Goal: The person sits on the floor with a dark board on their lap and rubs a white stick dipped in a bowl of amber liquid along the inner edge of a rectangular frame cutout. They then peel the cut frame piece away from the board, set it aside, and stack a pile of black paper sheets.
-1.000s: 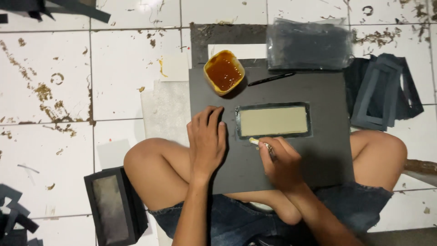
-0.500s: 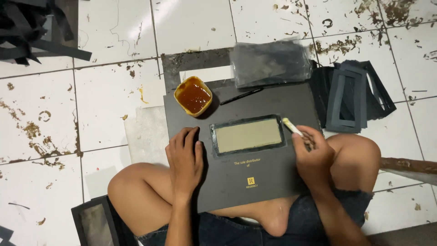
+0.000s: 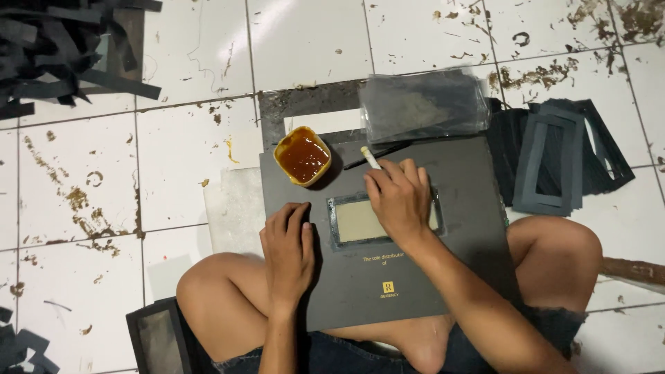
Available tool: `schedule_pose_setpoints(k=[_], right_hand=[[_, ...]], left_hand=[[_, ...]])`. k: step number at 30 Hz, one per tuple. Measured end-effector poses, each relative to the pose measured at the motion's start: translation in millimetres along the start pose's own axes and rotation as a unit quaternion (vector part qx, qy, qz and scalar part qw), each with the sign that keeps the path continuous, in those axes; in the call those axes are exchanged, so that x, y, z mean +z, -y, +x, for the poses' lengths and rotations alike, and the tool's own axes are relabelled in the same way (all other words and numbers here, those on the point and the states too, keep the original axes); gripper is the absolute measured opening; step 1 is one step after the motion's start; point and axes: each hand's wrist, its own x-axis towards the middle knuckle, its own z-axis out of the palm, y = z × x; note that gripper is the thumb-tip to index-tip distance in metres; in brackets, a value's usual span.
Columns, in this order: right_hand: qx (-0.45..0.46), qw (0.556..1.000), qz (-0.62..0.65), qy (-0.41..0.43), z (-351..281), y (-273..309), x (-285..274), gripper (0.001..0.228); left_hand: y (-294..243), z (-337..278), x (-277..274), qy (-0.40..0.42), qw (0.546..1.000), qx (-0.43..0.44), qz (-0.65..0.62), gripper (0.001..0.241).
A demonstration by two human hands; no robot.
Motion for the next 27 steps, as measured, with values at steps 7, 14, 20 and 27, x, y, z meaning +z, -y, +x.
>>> schedule_pose_setpoints(k=[7,14,20,27], right_hand=[[0.045,0.997,0.055,0.012,11,6,-30,0.015],[-0.077,0.997,0.018,0.015,44,-51,-13,0.038],[-0.16,0.983,0.06,0.07,76,-75,-18,0.035],[-0.188,0.976,0.079,-0.072,67,-109,-12,0.028]], left_hand=[[-13,3,-6,0.004,1.0,-0.015,-0.02,0.034],[-9,0,-13,-0.001,0.989,-0.062,-0.132,0.033],[15,-10,-9,-0.047,0.931,-0.144,-0.332,0.034],[25,-16,-10,-0.099,0.815,-0.258,-0.51,0.047]])
